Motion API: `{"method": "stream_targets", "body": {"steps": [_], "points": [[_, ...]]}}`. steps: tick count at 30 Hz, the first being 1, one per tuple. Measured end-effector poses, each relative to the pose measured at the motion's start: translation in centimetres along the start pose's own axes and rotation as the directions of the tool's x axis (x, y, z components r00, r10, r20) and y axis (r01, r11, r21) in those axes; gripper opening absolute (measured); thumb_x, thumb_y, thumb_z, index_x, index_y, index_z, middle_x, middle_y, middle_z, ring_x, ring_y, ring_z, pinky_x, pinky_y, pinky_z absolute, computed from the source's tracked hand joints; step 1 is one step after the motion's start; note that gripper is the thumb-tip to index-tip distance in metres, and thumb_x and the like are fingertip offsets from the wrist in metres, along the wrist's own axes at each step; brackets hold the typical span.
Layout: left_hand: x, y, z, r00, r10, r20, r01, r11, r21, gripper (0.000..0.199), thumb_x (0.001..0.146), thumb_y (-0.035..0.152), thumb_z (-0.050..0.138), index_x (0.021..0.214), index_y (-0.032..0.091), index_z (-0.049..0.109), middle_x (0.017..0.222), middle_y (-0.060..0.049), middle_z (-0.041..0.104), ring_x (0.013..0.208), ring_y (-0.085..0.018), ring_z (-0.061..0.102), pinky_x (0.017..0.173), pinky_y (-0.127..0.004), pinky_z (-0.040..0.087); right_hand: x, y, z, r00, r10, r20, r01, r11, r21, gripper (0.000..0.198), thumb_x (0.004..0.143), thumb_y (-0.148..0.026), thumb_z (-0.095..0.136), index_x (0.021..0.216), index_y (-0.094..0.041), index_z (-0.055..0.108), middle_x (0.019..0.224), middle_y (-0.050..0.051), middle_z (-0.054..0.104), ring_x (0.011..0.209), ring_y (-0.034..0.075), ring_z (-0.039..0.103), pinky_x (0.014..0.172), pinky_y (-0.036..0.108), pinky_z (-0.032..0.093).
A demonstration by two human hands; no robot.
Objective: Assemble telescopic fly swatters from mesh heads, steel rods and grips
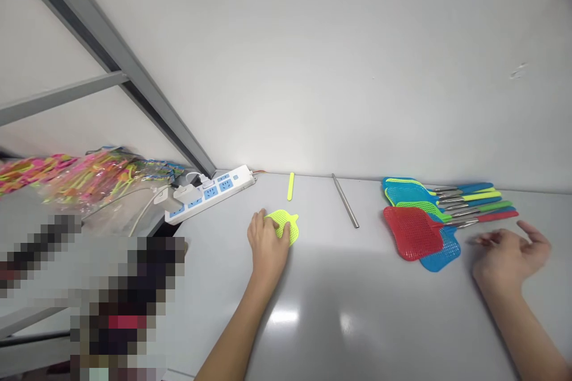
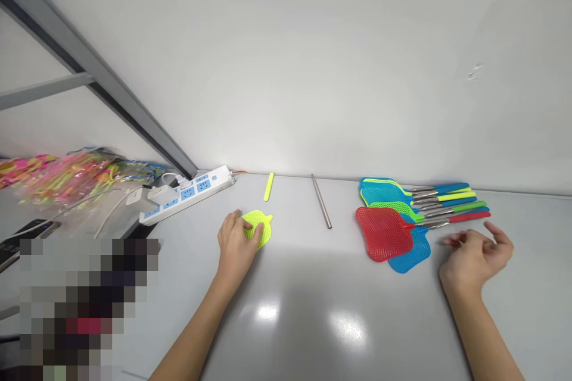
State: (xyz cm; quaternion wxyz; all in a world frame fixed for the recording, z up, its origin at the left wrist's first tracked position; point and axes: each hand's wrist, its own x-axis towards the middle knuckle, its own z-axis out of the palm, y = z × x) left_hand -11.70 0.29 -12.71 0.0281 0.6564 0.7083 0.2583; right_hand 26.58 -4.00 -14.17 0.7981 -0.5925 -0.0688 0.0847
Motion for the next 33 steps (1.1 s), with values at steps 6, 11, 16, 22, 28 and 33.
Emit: {"method": "stream_targets", "body": {"steps": [6, 11, 16, 22, 28, 33], "points": [[-0.6, 0.4, 0.1, 0.988, -0.054, 0.145, 0.057, 0.998, -0.014, 0.042, 0.070, 0.049, 0.045, 0.092, 0.014, 0.047, 0.126, -0.018, 0.035, 0.121, -0.034, 0.022, 0.093, -0.048, 0.021, -6.7, -2.4, 1.9, 0.855, -0.146, 0.499, 0.179, 0.984, -0.019, 0.014, 0.068, -0.020, 0.053, 0.080, -0.020, 0.059, 0.059, -0.002, 0.047, 0.050, 0.010, 0.045, 0.048, 0.026, 0.039], [-0.8, 0.2, 0.4, 0.978, -0.016, 0.206, 0.015, 1.000, 0.004, 0.071, 0.067, 0.054, 0.046, 0.123, 0.014, 0.030, 0.131, -0.016, 0.029, 0.123, -0.034, 0.015, 0.095, -0.048, 0.015, -13.3, -2.6, 5.5, 0.431, 0.301, 0.851, 0.018, 0.940, -0.341, 0.027, 0.071, -0.031, 0.054, 0.096, -0.022, 0.053, 0.072, 0.000, 0.050, 0.059, 0.012, 0.049, 0.057, 0.027, 0.041], [-1.2, 0.5, 0.4, 0.972, -0.019, 0.235, 0.015, 1.000, 0.022, 0.085, 0.060, 0.059, 0.049, 0.128, 0.016, 0.023, 0.134, -0.018, 0.023, 0.123, -0.035, 0.013, 0.092, -0.049, 0.015, -15.3, -0.3, 8.7, 0.462, 0.173, 0.870, 0.388, 0.842, -0.374, 0.039, 0.060, -0.030, 0.060, 0.098, -0.023, 0.055, 0.085, 0.003, 0.047, 0.066, 0.015, 0.046, 0.065, 0.031, 0.039], [-1.7, 1.1, 0.2, 0.973, -0.001, 0.230, -0.015, 0.998, 0.067, 0.067, 0.070, 0.052, 0.042, 0.125, 0.017, 0.027, 0.134, -0.014, 0.025, 0.122, -0.032, 0.013, 0.090, -0.046, 0.017, -14.4, 1.1, 9.9, 0.431, 0.196, 0.881, 0.605, 0.662, -0.443, 0.043, 0.061, -0.021, 0.048, 0.104, -0.019, 0.053, 0.072, 0.001, 0.050, 0.062, 0.016, 0.047, 0.064, 0.029, 0.037], [-1.4, 1.7, -0.7, 0.979, 0.083, 0.187, -0.090, 0.995, 0.031, 0.065, 0.068, 0.044, 0.047, 0.124, 0.018, 0.028, 0.118, -0.011, 0.041, 0.112, -0.027, 0.030, 0.090, -0.043, 0.017, -14.2, 0.5, 8.7, 0.426, 0.270, 0.864, 0.527, 0.702, -0.479, 0.048, 0.064, -0.022, 0.046, 0.111, -0.014, 0.050, 0.069, 0.000, 0.054, 0.054, 0.012, 0.046, 0.057, 0.025, 0.037], [-1.1, 1.7, -1.1, 0.966, 0.119, 0.228, -0.115, 0.993, -0.027, 0.078, 0.061, 0.048, 0.053, 0.126, 0.016, 0.024, 0.109, -0.011, 0.041, 0.107, -0.026, 0.033, 0.090, -0.042, 0.015, -13.4, 0.4, 6.8, 0.396, 0.297, 0.869, 0.281, 0.861, -0.423, 0.040, 0.068, -0.030, 0.051, 0.105, -0.013, 0.055, 0.069, 0.001, 0.053, 0.064, 0.014, 0.050, 0.063, 0.026, 0.040]]}}
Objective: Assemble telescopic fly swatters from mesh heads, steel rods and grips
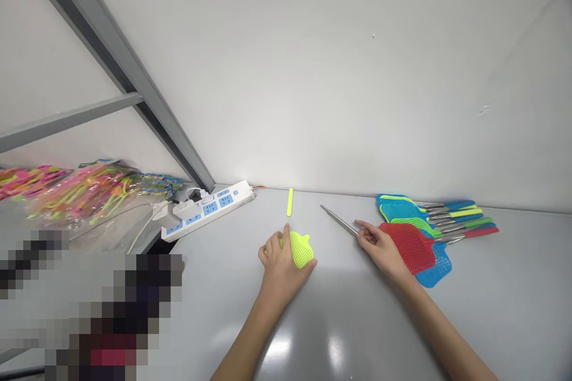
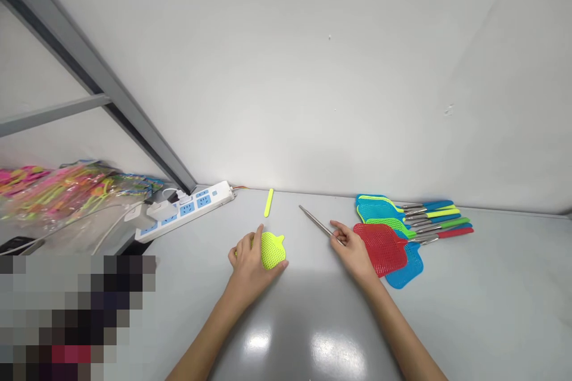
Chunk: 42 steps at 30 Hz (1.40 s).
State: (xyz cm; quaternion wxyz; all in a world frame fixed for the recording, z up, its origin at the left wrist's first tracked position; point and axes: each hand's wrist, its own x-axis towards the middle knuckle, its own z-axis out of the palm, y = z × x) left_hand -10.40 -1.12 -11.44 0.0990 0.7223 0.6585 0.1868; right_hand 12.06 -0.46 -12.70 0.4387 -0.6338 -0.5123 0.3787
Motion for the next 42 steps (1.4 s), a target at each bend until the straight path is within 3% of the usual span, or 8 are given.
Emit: {"method": "stream_targets", "body": {"steps": [7, 11, 14, 21, 26, 33, 37, 42], "points": [[0.2, -0.5, 0.4, 0.997, 0.013, 0.077, -0.007, 0.996, -0.088, 0.089, 0.050, 0.056, 0.058, 0.124, 0.018, 0.026, 0.103, -0.010, 0.036, 0.104, -0.027, 0.031, 0.089, -0.040, 0.020, -1.2, 0.8, 0.0, 0.987, 0.163, 0.003, -0.153, 0.918, 0.366, 0.037, 0.064, -0.036, 0.061, 0.094, -0.014, 0.061, 0.083, 0.006, 0.059, 0.072, 0.016, 0.055, 0.074, 0.030, 0.041], [-0.1, -0.2, 0.0, 0.997, 0.033, 0.073, -0.022, 0.989, -0.145, 0.077, 0.046, 0.055, 0.061, 0.112, 0.021, 0.040, 0.100, -0.007, 0.034, 0.099, -0.026, 0.035, 0.088, -0.041, 0.025, -1.3, 1.2, 0.2, 0.982, 0.190, 0.008, -0.169, 0.851, 0.497, 0.034, 0.062, -0.033, 0.065, 0.091, -0.015, 0.063, 0.077, 0.004, 0.059, 0.071, 0.015, 0.055, 0.078, 0.030, 0.041], [-0.3, 0.5, -0.9, 0.996, 0.063, 0.063, -0.046, 0.969, -0.243, 0.065, 0.049, 0.048, 0.063, 0.105, 0.023, 0.042, 0.102, -0.006, 0.032, 0.096, -0.024, 0.038, 0.086, -0.039, 0.030, -1.3, 1.3, 0.3, 0.984, 0.180, -0.009, -0.143, 0.814, 0.562, 0.030, 0.061, -0.031, 0.067, 0.086, -0.016, 0.064, 0.079, 0.004, 0.060, 0.071, 0.014, 0.056, 0.077, 0.029, 0.043], [-0.7, 1.8, -2.8, 0.979, 0.169, -0.117, -0.205, 0.855, -0.477, 0.069, 0.054, 0.032, 0.063, 0.113, 0.022, 0.028, 0.111, -0.009, 0.036, 0.105, -0.024, 0.036, 0.088, -0.041, 0.031, -1.5, 1.6, 0.5, 0.991, 0.131, -0.035, -0.086, 0.808, 0.582, 0.029, 0.061, -0.029, 0.067, 0.086, -0.015, 0.063, 0.082, 0.006, 0.062, 0.073, 0.017, 0.058, 0.077, 0.033, 0.045], [-1.2, 1.9, -2.6, 0.948, 0.251, -0.195, -0.317, 0.785, -0.532, 0.065, 0.052, 0.025, 0.063, 0.110, 0.023, 0.034, 0.109, -0.008, 0.033, 0.104, -0.023, 0.038, 0.086, -0.039, 0.034, -1.5, 1.1, 1.1, 0.974, 0.095, -0.205, 0.056, 0.777, 0.627, 0.024, 0.064, -0.029, 0.065, 0.083, -0.015, 0.062, 0.089, 0.007, 0.060, 0.069, 0.015, 0.057, 0.072, 0.033, 0.047], [-1.8, 2.3, -2.0, 0.914, 0.340, -0.222, -0.402, 0.681, -0.612, 0.064, 0.050, 0.021, 0.059, 0.110, 0.025, 0.035, 0.105, -0.007, 0.031, 0.099, -0.022, 0.039, 0.083, -0.038, 0.035, 0.4, -6.9, -0.4, 0.906, -0.127, -0.405, 0.386, 0.646, 0.659, 0.014, 0.076, -0.032, 0.051, 0.076, -0.018, 0.053, 0.078, 0.003, 0.057, 0.053, 0.009, 0.052, 0.049, 0.024, 0.042], [-1.9, 2.2, -1.8, 0.917, 0.345, -0.200, -0.386, 0.640, -0.664, 0.062, 0.053, 0.028, 0.057, 0.111, 0.025, 0.035, 0.106, -0.007, 0.032, 0.097, -0.023, 0.039, 0.081, -0.037, 0.036, 1.0, -12.4, -0.3, 0.810, -0.204, -0.549, 0.561, 0.542, 0.626, 0.019, 0.081, -0.033, 0.040, 0.069, -0.019, 0.045, 0.062, -0.002, 0.050, 0.040, 0.005, 0.038, 0.038, 0.019, 0.027], [-1.9, 2.1, -1.8, 0.916, 0.347, -0.201, -0.383, 0.605, -0.698, 0.062, 0.059, 0.044, 0.053, 0.114, 0.023, 0.035, 0.105, -0.009, 0.034, 0.097, -0.025, 0.038, 0.081, -0.038, 0.034, 1.2, -15.4, 1.6, 0.805, -0.139, -0.577, 0.558, 0.505, 0.658, 0.025, 0.082, -0.039, 0.036, 0.067, -0.020, 0.038, 0.053, -0.006, 0.036, 0.039, 0.005, 0.028, 0.038, 0.018, 0.022]]}}
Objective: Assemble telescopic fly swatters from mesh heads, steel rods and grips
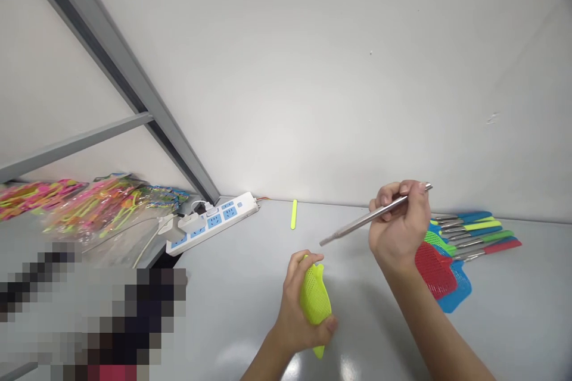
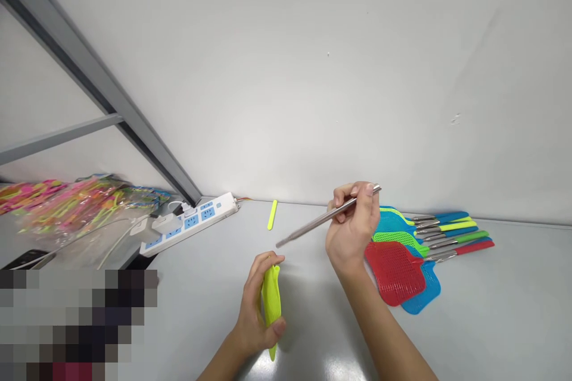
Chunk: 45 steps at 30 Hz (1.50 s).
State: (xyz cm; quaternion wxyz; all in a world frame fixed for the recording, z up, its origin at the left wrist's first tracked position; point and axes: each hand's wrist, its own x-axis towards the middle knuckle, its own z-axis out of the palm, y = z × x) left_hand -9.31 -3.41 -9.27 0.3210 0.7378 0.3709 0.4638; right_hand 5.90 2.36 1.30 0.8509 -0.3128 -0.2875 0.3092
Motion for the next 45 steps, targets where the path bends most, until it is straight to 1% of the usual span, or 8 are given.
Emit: {"method": "stream_targets", "body": {"steps": [5, 11, 17, 26, 31, 37, 40, 45], "points": [[-0.2, 0.1, 0.3, 1.000, -0.020, -0.002, 0.020, 0.999, -0.034, 0.063, 0.060, 0.047, 0.054, 0.115, 0.023, 0.036, 0.104, -0.009, 0.036, 0.096, -0.024, 0.039, 0.081, -0.038, 0.034, 0.3, 0.9, 0.2, 0.996, 0.086, -0.035, -0.084, 0.994, 0.073, 0.025, 0.080, -0.042, 0.037, 0.067, -0.021, 0.035, 0.050, -0.007, 0.024, 0.039, 0.006, 0.022, 0.036, 0.017, 0.019], [-0.6, -0.2, 1.2, 0.996, -0.059, 0.067, 0.065, 0.994, -0.083, 0.072, 0.059, 0.048, 0.054, 0.123, 0.022, 0.033, 0.108, -0.010, 0.035, 0.094, -0.024, 0.040, 0.080, -0.038, 0.034, 0.1, 1.8, -0.7, 0.981, 0.187, -0.045, -0.179, 0.974, 0.141, 0.023, 0.079, -0.041, 0.041, 0.068, -0.021, 0.036, 0.049, -0.008, 0.021, 0.038, 0.006, 0.019, 0.034, 0.018, 0.016], [-0.5, -0.2, 1.3, 0.992, -0.052, 0.118, 0.061, 0.995, -0.082, 0.078, 0.059, 0.046, 0.054, 0.128, 0.022, 0.027, 0.109, -0.011, 0.035, 0.096, -0.025, 0.039, 0.080, -0.039, 0.034, 0.2, 2.2, -0.7, 0.967, 0.254, 0.006, -0.253, 0.964, 0.084, 0.028, 0.078, -0.047, 0.038, 0.067, -0.021, 0.036, 0.048, -0.009, 0.022, 0.038, 0.006, 0.016, 0.034, 0.018, 0.014], [-0.8, -0.4, 1.4, 0.987, -0.108, 0.119, 0.117, 0.990, -0.075, 0.080, 0.057, 0.044, 0.055, 0.129, 0.021, 0.027, 0.112, -0.011, 0.035, 0.095, -0.025, 0.041, 0.079, -0.040, 0.036, 0.0, 2.8, -0.7, 0.967, 0.256, 0.000, -0.256, 0.966, 0.038, 0.026, 0.077, -0.045, 0.041, 0.067, -0.021, 0.035, 0.048, -0.009, 0.024, 0.038, 0.006, 0.018, 0.035, 0.017, 0.014], [-0.9, -0.3, 1.3, 0.975, -0.167, 0.146, 0.164, 0.986, 0.036, 0.085, 0.051, 0.044, 0.058, 0.128, 0.022, 0.030, 0.114, -0.011, 0.035, 0.097, -0.028, 0.041, 0.079, -0.041, 0.037, 0.1, 2.7, -0.6, 0.959, 0.273, 0.068, -0.272, 0.962, -0.024, 0.027, 0.077, -0.046, 0.040, 0.068, -0.022, 0.035, 0.045, -0.009, 0.025, 0.037, 0.006, 0.019, 0.035, 0.016, 0.015], [-1.0, -0.6, 1.2, 0.971, -0.176, 0.162, 0.161, 0.982, 0.104, 0.086, 0.047, 0.042, 0.060, 0.126, 0.020, 0.034, 0.115, -0.012, 0.037, 0.102, -0.031, 0.039, 0.081, -0.044, 0.036, 0.0, 2.4, -0.4, 0.950, 0.269, 0.159, -0.265, 0.963, -0.048, 0.025, 0.079, -0.042, 0.039, 0.066, -0.021, 0.035, 0.044, -0.009, 0.026, 0.037, 0.005, 0.018, 0.035, 0.015, 0.017], [-1.0, -0.6, 1.2, 0.971, -0.144, 0.189, 0.138, 0.989, 0.044, 0.084, 0.049, 0.041, 0.059, 0.126, 0.021, 0.034, 0.116, -0.012, 0.037, 0.101, -0.030, 0.040, 0.081, -0.043, 0.036, -0.1, 2.3, -0.3, 0.939, 0.283, 0.194, -0.282, 0.959, -0.034, 0.025, 0.079, -0.042, 0.039, 0.066, -0.022, 0.036, 0.043, -0.009, 0.024, 0.036, 0.005, 0.018, 0.035, 0.015, 0.018], [-1.0, -0.1, 1.2, 0.974, -0.049, 0.220, 0.099, 0.971, -0.220, 0.075, 0.057, 0.045, 0.054, 0.126, 0.022, 0.034, 0.114, -0.011, 0.039, 0.099, -0.027, 0.043, 0.083, -0.042, 0.034, -0.3, 2.3, -0.2, 0.920, 0.329, 0.215, -0.336, 0.942, -0.001, 0.027, 0.079, -0.046, 0.038, 0.068, -0.022, 0.037, 0.042, -0.010, 0.021, 0.035, 0.005, 0.015, 0.034, 0.015, 0.016]]}}
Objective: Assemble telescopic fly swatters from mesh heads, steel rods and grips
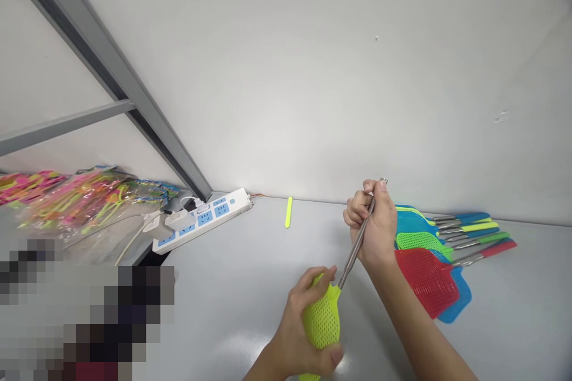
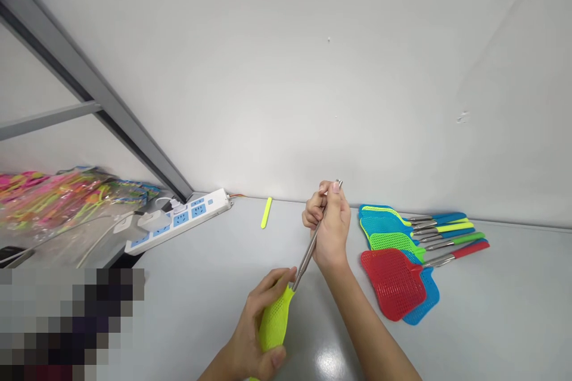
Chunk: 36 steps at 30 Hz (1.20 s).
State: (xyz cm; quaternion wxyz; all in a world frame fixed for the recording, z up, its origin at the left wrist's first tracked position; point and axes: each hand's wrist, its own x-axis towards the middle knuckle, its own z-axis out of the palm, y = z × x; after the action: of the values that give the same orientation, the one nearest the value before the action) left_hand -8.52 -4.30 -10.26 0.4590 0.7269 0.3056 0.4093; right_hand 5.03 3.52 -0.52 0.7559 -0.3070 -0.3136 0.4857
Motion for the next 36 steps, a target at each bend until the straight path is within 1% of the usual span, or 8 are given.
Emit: {"method": "stream_targets", "body": {"steps": [4, 7, 12, 18, 23, 26, 33, 36], "points": [[0.0, 0.0, 0.0, 1.000, -0.014, 0.002, 0.014, 0.975, -0.221, 0.070, 0.063, 0.055, 0.048, 0.124, 0.020, 0.037, 0.114, -0.013, 0.043, 0.099, -0.027, 0.041, 0.078, -0.040, 0.034, 0.0, 0.0, 0.0, 1.000, 0.011, -0.015, -0.011, 0.998, 0.054, 0.029, 0.080, -0.049, 0.034, 0.070, -0.022, 0.039, 0.042, -0.010, 0.019, 0.035, 0.005, 0.012, 0.033, 0.015, 0.015], [0.3, -0.3, 0.0, 0.992, -0.097, 0.079, 0.122, 0.887, -0.446, 0.077, 0.057, 0.061, 0.048, 0.119, 0.017, 0.044, 0.107, -0.014, 0.050, 0.079, -0.022, 0.047, 0.066, -0.035, 0.035, 0.0, 0.1, 0.0, 0.999, 0.041, 0.002, -0.041, 0.994, 0.098, 0.028, 0.080, -0.049, 0.034, 0.071, -0.023, 0.038, 0.043, -0.010, 0.018, 0.036, 0.006, 0.011, 0.033, 0.015, 0.014], [1.1, -0.2, 0.1, 0.911, -0.158, 0.381, 0.410, 0.454, -0.791, 0.078, 0.042, 0.062, 0.048, 0.102, 0.013, 0.059, 0.104, -0.016, 0.056, 0.056, -0.013, 0.043, 0.052, -0.027, 0.029, -0.1, 0.6, 0.1, 0.995, 0.100, -0.004, -0.098, 0.981, 0.166, 0.027, 0.078, -0.050, 0.037, 0.071, -0.025, 0.035, 0.045, -0.010, 0.016, 0.037, 0.007, 0.011, 0.033, 0.015, 0.013], [0.6, 0.5, 0.3, 0.790, -0.124, 0.601, 0.611, 0.080, -0.787, 0.087, 0.033, 0.066, 0.044, 0.100, 0.014, 0.059, 0.109, -0.015, 0.053, 0.055, -0.012, 0.040, 0.049, -0.024, 0.025, -0.2, 1.0, 0.3, 0.990, 0.142, 0.012, -0.142, 0.966, 0.214, 0.025, 0.079, -0.049, 0.036, 0.071, -0.025, 0.034, 0.045, -0.010, 0.017, 0.038, 0.007, 0.009, 0.033, 0.016, 0.011], [0.7, 0.1, 0.6, 0.723, -0.087, 0.685, 0.658, -0.217, -0.721, 0.085, 0.048, 0.068, 0.034, 0.105, 0.009, 0.055, 0.112, -0.015, 0.049, 0.058, -0.011, 0.041, 0.049, -0.022, 0.020, 0.0, 0.5, -0.1, 0.995, 0.074, 0.069, -0.083, 0.986, 0.145, 0.024, 0.081, -0.047, 0.033, 0.070, -0.026, 0.034, 0.043, -0.010, 0.017, 0.038, 0.006, 0.008, 0.034, 0.015, 0.012], [0.7, 0.1, 0.9, 0.705, -0.036, 0.708, 0.678, -0.259, -0.688, 0.084, 0.049, 0.067, 0.034, 0.105, 0.007, 0.055, 0.109, -0.016, 0.051, 0.056, -0.012, 0.041, 0.046, -0.022, 0.017, 0.0, 0.6, -0.1, 0.987, 0.106, 0.121, -0.124, 0.981, 0.149, 0.024, 0.081, -0.047, 0.033, 0.070, -0.026, 0.035, 0.043, -0.009, 0.016, 0.037, 0.006, 0.007, 0.033, 0.015, 0.011], [0.7, 1.3, 0.9, 0.702, -0.160, 0.694, 0.630, -0.316, -0.710, 0.074, 0.054, 0.066, 0.033, 0.091, 0.010, 0.062, 0.095, -0.016, 0.058, 0.048, -0.010, 0.037, 0.046, -0.022, 0.015, -0.7, 1.8, 0.2, 0.970, 0.170, 0.176, -0.211, 0.944, 0.252, 0.026, 0.082, -0.048, 0.031, 0.070, -0.026, 0.036, 0.043, -0.009, 0.014, 0.038, 0.006, 0.007, 0.033, 0.014, 0.011], [0.4, 1.1, 1.0, 0.717, -0.125, 0.686, 0.621, -0.332, -0.710, 0.079, 0.050, 0.070, 0.036, 0.092, 0.009, 0.062, 0.094, -0.017, 0.058, 0.049, -0.011, 0.041, 0.044, -0.022, 0.016, -0.9, 2.1, 0.4, 0.964, 0.192, 0.181, -0.239, 0.927, 0.288, 0.026, 0.082, -0.048, 0.030, 0.070, -0.025, 0.035, 0.043, -0.009, 0.014, 0.037, 0.006, 0.007, 0.032, 0.014, 0.011]]}}
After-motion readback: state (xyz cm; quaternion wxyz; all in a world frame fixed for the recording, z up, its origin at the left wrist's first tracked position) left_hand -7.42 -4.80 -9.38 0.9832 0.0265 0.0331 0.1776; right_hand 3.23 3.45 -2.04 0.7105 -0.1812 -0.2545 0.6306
